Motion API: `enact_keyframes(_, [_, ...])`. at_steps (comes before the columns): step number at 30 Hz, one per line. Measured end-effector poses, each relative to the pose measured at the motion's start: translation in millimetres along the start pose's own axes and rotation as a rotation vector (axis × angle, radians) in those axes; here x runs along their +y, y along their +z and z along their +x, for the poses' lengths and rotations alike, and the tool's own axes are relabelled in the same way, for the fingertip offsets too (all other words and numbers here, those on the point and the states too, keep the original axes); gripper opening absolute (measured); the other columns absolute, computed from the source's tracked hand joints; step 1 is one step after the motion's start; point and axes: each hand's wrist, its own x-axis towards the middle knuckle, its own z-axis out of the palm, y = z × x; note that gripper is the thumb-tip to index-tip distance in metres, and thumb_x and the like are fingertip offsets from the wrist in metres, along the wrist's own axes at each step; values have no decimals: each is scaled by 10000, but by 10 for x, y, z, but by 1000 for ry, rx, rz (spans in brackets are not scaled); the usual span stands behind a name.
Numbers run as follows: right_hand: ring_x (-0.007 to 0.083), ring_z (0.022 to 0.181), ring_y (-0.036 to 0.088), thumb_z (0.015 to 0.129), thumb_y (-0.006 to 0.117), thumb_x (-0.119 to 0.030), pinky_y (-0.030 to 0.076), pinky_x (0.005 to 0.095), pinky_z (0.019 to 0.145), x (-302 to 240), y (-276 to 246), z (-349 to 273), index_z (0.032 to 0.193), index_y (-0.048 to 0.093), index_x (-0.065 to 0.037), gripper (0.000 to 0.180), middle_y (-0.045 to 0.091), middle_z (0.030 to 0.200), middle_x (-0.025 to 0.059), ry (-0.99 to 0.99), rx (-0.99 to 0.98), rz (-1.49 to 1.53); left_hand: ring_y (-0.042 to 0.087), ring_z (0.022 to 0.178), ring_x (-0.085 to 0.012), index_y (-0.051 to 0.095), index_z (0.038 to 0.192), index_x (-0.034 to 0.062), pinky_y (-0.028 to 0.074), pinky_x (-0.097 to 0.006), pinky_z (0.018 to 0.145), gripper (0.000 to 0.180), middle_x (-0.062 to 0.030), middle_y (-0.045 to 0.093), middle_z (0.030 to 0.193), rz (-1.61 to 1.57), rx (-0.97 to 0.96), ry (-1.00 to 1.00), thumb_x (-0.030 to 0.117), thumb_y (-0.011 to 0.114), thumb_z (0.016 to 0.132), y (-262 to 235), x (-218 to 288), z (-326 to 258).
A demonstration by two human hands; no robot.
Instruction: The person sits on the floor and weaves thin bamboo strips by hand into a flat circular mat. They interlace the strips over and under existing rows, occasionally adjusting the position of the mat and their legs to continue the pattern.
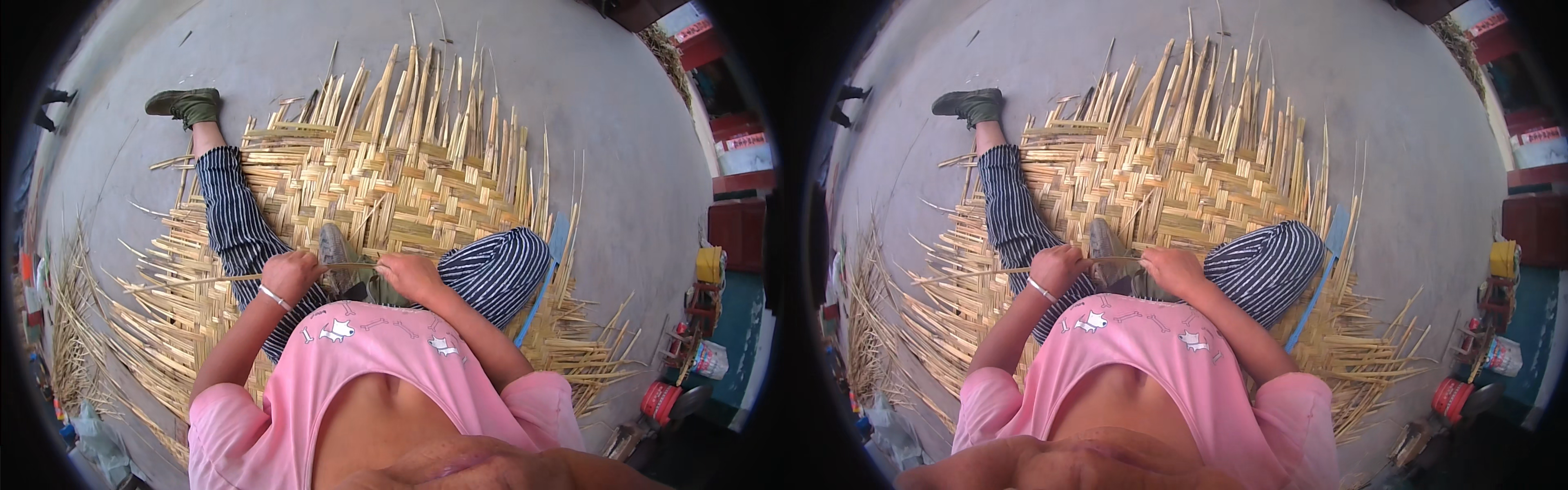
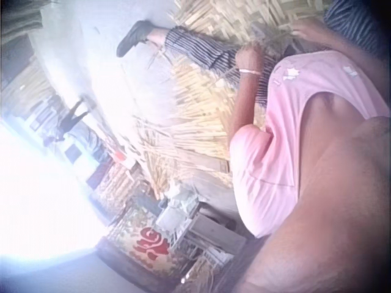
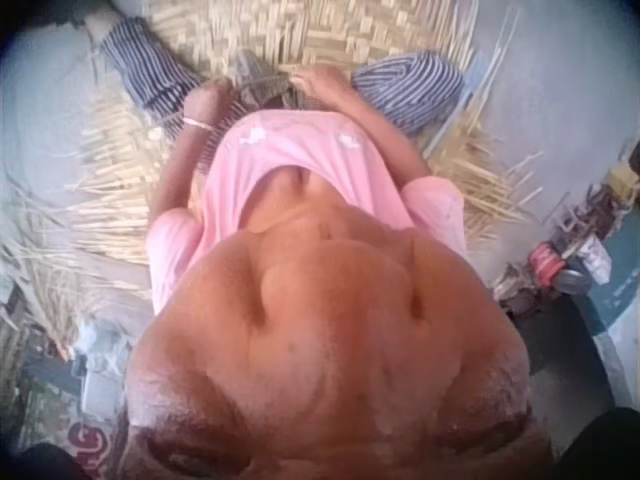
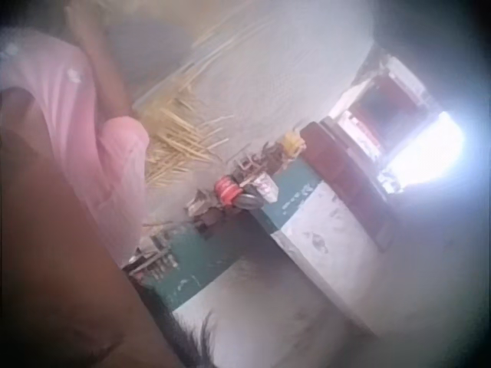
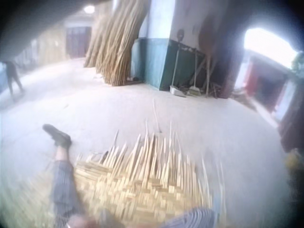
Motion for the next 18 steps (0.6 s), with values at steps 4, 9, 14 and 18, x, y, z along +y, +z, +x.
enact_keyframes(4, [382, 899, 686, 975, 607, -323, 537, 507, 725, 244, -10, -72, 1014, 672, -128, 210, 711, 961, 130, 41, 26, -87, 669, 659, -287, 643, 765, 114, 538, -426, 595, 268, -67, 657, 732, 54, -23, -101, 336, 724, 892, -127, -220, -142])
enact_keyframes(9, [377, 885, 688, 947, 641, -273, 550, 492, 722, 381, -99, -157, 997, 672, -129, 156, 710, 954, 121, 30, 86, -131, 657, 642, -311, 573, 729, 98, 522, -433, 578, 398, -76, 632, 717, 182, -20, -223, 420, 698, 927, -187, -440, -307])
enact_keyframes(14, [379, 840, 686, 946, 644, -275, 548, 493, 694, 427, -222, -132, 982, 669, -138, 144, 706, 915, 125, 41, 136, -193, 665, 678, -349, 576, 772, 103, 521, -475, 588, 367, -96, 655, 748, 171, -24, -411, 406, 686, 946, -235, -693, -496])
enact_keyframes(18, [383, 837, 686, 962, 622, -245, 545, 502, 689, 541, -315, -81, 959, 645, -113, 133, 699, 892, 136, 67, 161, -285, 695, 766, -365, 624, 860, 128, 532, -502, 625, 391, -124, 712, 849, 216, -120, -600, 501, 604, 976, -320, -905, -618])
